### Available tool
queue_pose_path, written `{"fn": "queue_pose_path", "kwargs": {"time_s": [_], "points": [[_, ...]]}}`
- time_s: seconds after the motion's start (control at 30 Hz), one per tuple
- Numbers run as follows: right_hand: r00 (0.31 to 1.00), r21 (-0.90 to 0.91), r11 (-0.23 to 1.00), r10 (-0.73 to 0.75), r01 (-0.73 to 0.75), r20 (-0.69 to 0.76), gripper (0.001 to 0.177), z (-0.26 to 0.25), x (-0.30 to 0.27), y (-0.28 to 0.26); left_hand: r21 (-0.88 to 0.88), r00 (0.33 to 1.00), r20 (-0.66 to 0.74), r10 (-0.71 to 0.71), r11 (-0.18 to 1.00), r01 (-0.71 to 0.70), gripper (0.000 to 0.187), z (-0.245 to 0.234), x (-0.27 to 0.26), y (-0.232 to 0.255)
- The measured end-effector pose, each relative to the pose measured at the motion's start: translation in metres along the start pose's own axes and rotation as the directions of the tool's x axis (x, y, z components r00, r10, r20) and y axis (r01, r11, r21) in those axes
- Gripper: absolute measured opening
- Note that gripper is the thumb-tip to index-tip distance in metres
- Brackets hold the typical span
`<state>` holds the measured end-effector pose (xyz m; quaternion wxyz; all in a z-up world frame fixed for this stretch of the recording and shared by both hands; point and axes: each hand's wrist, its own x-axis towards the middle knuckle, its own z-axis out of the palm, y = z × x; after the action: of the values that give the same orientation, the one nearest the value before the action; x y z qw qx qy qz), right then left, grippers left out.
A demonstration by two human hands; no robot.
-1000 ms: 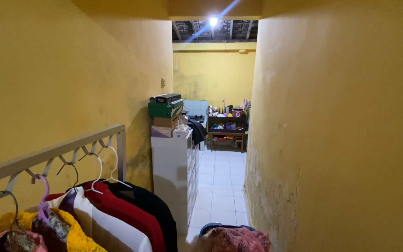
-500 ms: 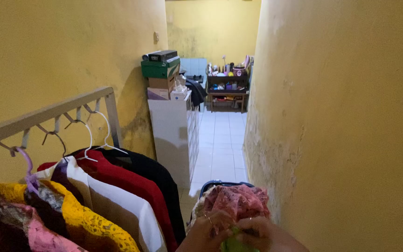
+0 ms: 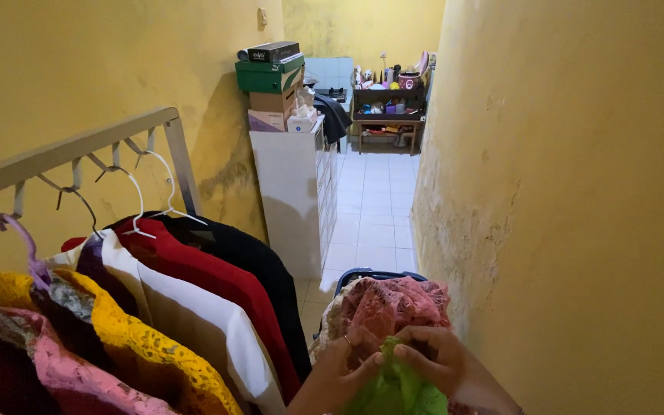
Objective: Hanging various garments from a laundry basket onto a clothes rack using hangers.
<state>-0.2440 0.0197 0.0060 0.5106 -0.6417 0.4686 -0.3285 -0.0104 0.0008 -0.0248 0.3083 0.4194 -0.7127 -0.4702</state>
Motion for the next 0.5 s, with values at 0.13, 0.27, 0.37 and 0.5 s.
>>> {"fn": "queue_pose_path", "kwargs": {"time_s": [0.13, 0.27, 0.37, 0.5], "points": [[0.981, -0.100, 0.981, -0.174, 0.165, -0.090, 0.028, 0.004, 0.004, 0.011, -0.500, 0.992, 0.075, 0.100, 0.865, -0.049, 0.036, 0.023, 0.012, -0.028], [0.971, -0.060, 0.976, -0.213, 0.208, -0.109, 0.023, 0.006, 0.005, 0.022, -0.538, 0.995, 0.092, -0.041, 0.839, 0.084, 0.040, 0.033, 0.015, -0.036], [0.980, -0.050, 0.986, -0.164, 0.159, -0.115, 0.024, 0.008, 0.002, 0.028, -0.462, 0.981, 0.078, -0.175, 0.866, 0.191, 0.041, 0.040, 0.003, -0.024], [0.981, 0.111, 0.980, -0.153, 0.167, -0.120, 0.030, 0.008, 0.007, 0.062, -0.661, 0.982, 0.039, -0.184, 0.733, 0.164, 0.030, 0.060, 0.004, -0.039]]}}
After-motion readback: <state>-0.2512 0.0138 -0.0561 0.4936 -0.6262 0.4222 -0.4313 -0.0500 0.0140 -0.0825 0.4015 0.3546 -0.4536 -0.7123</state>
